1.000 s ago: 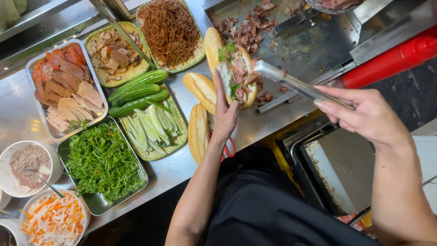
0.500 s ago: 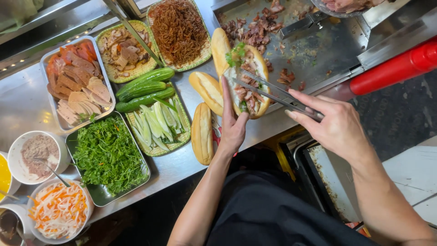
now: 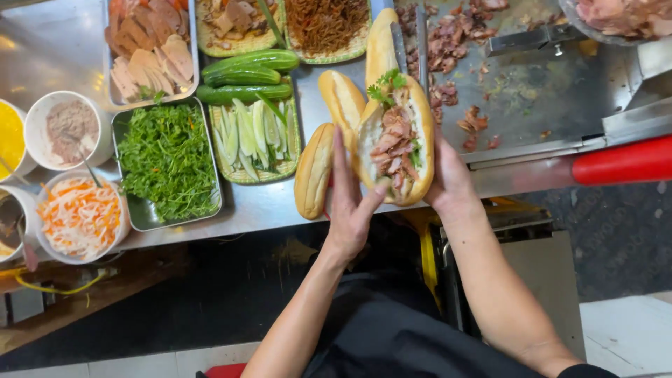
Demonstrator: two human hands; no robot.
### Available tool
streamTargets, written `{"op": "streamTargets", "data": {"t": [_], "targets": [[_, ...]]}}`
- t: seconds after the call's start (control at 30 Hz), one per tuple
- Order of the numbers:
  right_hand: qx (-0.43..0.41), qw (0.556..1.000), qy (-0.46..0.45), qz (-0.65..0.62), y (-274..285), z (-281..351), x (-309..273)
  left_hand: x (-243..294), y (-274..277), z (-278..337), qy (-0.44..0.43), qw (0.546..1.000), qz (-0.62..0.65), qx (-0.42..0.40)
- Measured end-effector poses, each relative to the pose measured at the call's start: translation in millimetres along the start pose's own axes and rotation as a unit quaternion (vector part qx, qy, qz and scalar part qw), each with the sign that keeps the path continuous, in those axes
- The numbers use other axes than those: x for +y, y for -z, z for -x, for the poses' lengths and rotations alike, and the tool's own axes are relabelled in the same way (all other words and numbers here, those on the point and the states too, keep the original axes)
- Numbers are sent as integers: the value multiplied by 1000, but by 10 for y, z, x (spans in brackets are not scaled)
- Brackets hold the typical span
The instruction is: Assembling and grilling banh mi sandwiches with meat, vegetables, and sauces.
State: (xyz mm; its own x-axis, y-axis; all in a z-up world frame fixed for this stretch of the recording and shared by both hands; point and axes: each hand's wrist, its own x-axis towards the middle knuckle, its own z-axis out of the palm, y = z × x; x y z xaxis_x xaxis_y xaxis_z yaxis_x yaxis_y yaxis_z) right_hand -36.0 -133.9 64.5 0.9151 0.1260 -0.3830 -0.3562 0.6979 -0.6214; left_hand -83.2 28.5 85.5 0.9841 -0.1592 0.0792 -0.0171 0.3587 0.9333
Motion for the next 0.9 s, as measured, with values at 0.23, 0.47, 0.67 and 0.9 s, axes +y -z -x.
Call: {"op": "streamTargets", "data": {"t": [0.23, 0.47, 0.67, 0.9], "targets": [[4, 997, -76, -33, 32, -266, 976, 61, 489, 128, 68, 961, 154, 219], [16, 886, 231, 402, -1176, 296, 1112, -175, 1485, 474, 113, 923, 284, 233], [-21, 666, 312, 677, -1880, 1105, 1442, 648, 2103, 730, 28, 907, 325, 268], [-18, 553, 300, 777, -2375, 1213, 1911, 566, 2834, 1047, 53, 883, 382, 269]]}}
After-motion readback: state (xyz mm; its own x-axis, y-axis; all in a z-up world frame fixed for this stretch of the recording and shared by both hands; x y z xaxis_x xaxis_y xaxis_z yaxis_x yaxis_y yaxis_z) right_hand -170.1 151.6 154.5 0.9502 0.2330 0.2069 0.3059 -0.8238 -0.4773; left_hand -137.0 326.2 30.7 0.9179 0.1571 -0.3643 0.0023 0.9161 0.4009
